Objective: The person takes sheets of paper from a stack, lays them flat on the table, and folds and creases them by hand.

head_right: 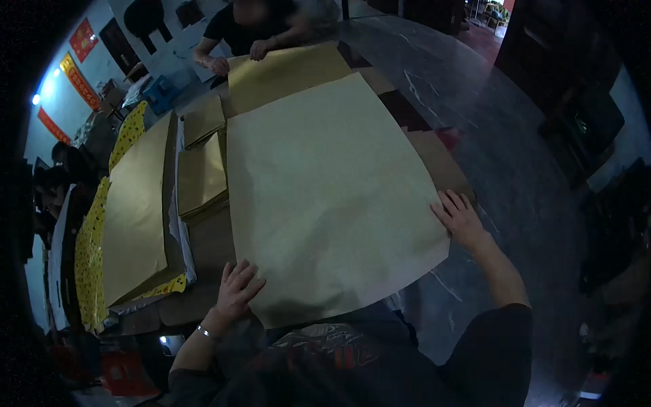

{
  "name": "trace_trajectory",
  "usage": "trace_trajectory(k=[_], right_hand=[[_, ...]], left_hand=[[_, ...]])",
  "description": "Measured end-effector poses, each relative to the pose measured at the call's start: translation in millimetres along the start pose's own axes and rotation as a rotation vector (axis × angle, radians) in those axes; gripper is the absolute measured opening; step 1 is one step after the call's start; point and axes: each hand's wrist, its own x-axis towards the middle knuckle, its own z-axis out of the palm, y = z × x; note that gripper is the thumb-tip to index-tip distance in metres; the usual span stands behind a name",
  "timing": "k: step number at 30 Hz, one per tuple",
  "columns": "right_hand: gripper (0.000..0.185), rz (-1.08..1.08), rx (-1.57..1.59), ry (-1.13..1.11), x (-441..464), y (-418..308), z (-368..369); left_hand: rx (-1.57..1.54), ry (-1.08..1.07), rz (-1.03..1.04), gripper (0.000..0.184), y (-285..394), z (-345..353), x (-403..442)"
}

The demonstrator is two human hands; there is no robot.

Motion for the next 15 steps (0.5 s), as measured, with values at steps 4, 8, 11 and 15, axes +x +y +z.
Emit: trace_trajectory(k=[4, 8, 11, 15], right_hand=[[0.065, -0.015, 0.068, 0.208, 4, -1, -2], [0.036, -0.047, 0.227, 0.24, -1, -22, -34], [0.024, -0.079, 0.38, 0.396, -2, -19, -29], [0.019, 0.018, 0.635, 0.513, 16, -27, -64]], left_hand=[[-0.216, 0.032, -0.009, 0.031, 1, -1, 7], [-0.344, 0.127, -0.202, 0.03, -4, -16, 9], [-0.407, 0.095, -0.332, 0.025, -14, -35, 9], [-0.739, 0.213, -0.609, 0.021, -36, -72, 36]])
